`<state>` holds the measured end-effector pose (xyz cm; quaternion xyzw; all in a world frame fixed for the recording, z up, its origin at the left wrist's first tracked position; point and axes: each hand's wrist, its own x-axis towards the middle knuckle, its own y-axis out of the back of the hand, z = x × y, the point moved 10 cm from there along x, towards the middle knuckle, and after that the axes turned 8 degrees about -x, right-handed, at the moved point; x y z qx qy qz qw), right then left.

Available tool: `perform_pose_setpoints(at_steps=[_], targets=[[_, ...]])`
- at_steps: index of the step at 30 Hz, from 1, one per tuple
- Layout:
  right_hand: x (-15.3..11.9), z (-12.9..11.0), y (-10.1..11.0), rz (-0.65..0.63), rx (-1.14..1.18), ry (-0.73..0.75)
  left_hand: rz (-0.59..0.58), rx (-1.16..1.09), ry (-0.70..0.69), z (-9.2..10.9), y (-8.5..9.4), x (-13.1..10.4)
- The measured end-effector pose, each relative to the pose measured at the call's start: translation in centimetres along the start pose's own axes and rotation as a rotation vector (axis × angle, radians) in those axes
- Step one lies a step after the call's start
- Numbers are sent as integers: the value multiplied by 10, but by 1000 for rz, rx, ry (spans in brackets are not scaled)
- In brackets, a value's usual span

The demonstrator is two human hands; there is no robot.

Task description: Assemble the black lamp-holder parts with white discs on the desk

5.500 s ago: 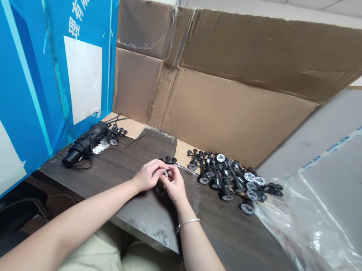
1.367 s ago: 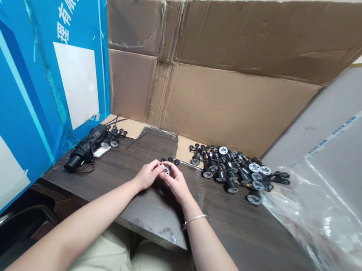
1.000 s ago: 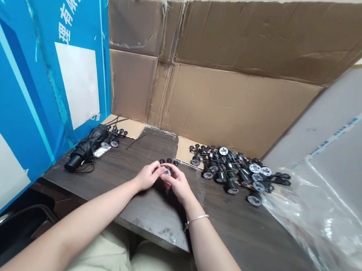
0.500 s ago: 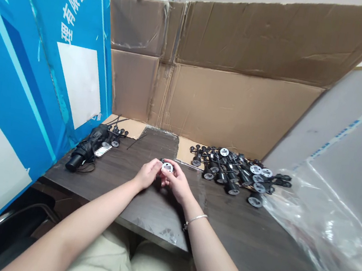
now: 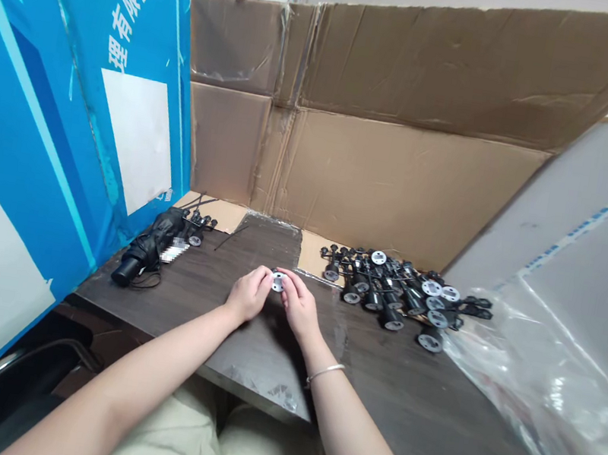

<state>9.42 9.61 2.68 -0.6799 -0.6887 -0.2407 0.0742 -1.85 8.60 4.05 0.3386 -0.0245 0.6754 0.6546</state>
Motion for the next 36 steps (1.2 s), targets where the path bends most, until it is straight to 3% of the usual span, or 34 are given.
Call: perform_pose_setpoints(at_steps=[5,15,23,36], targets=[[-5,-8,-3,56,-55,22,76,115,55,1,4,-1],[-11,-31,-4,107,-179,136,90,131,56,6,3,-1],[-15,-42,4,240,-353,177,131,214,29,6,0,-2],[-12,-37,6,292,-407,166,103,147,-5,12,0,2]])
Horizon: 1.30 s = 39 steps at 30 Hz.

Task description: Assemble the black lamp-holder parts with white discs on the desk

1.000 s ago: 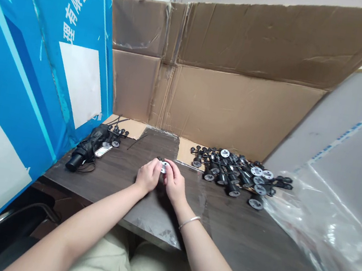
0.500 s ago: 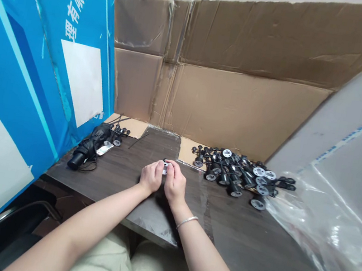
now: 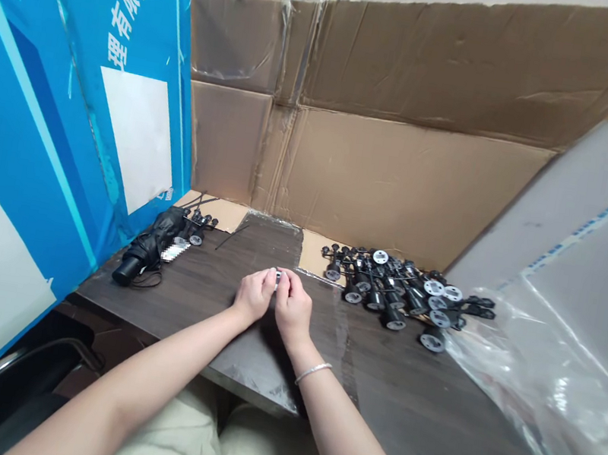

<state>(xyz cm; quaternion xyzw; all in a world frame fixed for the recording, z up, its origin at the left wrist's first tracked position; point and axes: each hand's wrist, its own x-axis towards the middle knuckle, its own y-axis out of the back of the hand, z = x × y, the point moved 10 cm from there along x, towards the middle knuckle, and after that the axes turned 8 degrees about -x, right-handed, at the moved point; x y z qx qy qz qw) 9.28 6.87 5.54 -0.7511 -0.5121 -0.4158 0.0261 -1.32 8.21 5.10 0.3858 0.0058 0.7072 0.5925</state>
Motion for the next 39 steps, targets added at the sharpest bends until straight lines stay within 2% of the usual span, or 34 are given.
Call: perform_pose_setpoints(at_steps=[13,18,22,29,39], targets=[[1,3,-2,-19,9,-6,-26,-76,-12,-3,-5,1],[1,3,-1,-36,133,12,-11,-143,-51,-3,-3,1],[0,8,-6,-115,212,-13,-31,-145,-50,-6,-4,-1],[-2,19,-13,-188,261,-61,-51,-104,-31,-7,-3,-3],[0,16,-13,-206,239,-52,-75,35,0,-11,-6,-2]])
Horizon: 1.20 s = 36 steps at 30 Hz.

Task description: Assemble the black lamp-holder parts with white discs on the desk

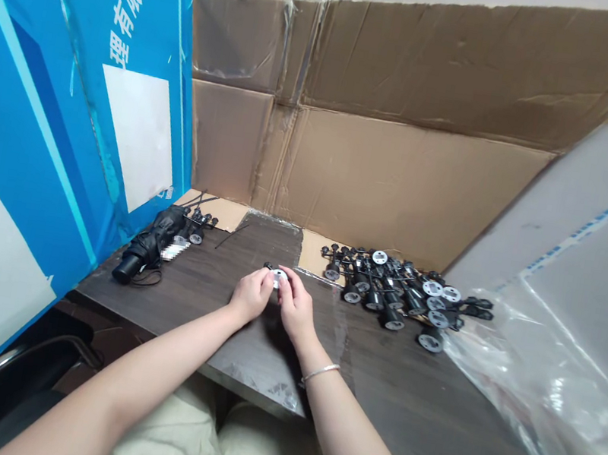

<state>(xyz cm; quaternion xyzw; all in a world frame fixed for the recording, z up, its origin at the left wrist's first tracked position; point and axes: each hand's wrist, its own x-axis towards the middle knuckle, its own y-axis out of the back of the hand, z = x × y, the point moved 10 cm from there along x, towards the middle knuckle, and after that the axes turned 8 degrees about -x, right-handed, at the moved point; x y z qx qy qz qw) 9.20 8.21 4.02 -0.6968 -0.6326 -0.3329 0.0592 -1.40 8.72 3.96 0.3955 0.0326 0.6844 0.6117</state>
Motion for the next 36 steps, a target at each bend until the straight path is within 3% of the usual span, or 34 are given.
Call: perform_pose_setpoints(at_steps=[16,24,36], targets=[[1,7,-2,10,42,-52,-9,-28,-34,1,0,3],[3,22,-16,-113,385,-204,1,-180,-55,1,3,1],[-1,19,-19,-273,509,-307,-93,-133,-67,3,0,1]])
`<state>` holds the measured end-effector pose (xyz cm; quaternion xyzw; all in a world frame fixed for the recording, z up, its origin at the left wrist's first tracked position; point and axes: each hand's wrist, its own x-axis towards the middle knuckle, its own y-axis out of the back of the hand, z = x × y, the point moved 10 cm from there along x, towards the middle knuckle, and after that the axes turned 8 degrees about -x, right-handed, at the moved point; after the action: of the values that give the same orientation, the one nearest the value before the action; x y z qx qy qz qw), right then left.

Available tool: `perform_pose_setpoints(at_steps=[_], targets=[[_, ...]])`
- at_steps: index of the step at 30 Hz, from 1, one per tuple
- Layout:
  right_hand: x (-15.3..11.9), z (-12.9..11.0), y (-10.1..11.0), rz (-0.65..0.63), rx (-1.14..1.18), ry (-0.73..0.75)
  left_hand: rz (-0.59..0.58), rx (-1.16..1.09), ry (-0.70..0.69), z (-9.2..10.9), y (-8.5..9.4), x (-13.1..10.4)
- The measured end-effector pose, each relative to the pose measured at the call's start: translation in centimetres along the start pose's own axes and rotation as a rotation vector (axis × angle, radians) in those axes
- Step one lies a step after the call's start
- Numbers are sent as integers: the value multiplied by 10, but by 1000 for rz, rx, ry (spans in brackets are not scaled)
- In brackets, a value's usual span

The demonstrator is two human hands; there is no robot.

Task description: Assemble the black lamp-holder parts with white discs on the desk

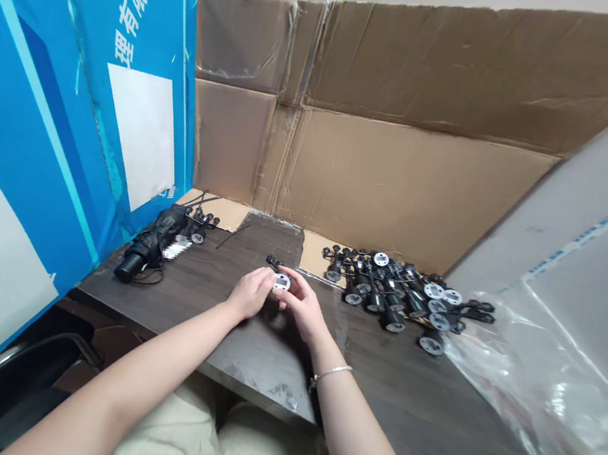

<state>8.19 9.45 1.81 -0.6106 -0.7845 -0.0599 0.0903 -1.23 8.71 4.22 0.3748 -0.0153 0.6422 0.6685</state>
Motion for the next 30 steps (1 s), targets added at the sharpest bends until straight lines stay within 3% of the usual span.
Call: perform_pose_setpoints(at_steps=[7,11,19,24,30], targets=[[0,1,1,-1,1,15,-57,8,51,-10,0,2],[0,0,2,13,28,32,-38,-114,94,-14,0,1],[1,7,2,33,62,-14,-161,-357,121,-13,-16,-2],[2,11,8,85,81,-15,-180,-350,74,-8,-18,-3],[2,7,7,62,18,11,-159,-277,-8,1,-12,-2]])
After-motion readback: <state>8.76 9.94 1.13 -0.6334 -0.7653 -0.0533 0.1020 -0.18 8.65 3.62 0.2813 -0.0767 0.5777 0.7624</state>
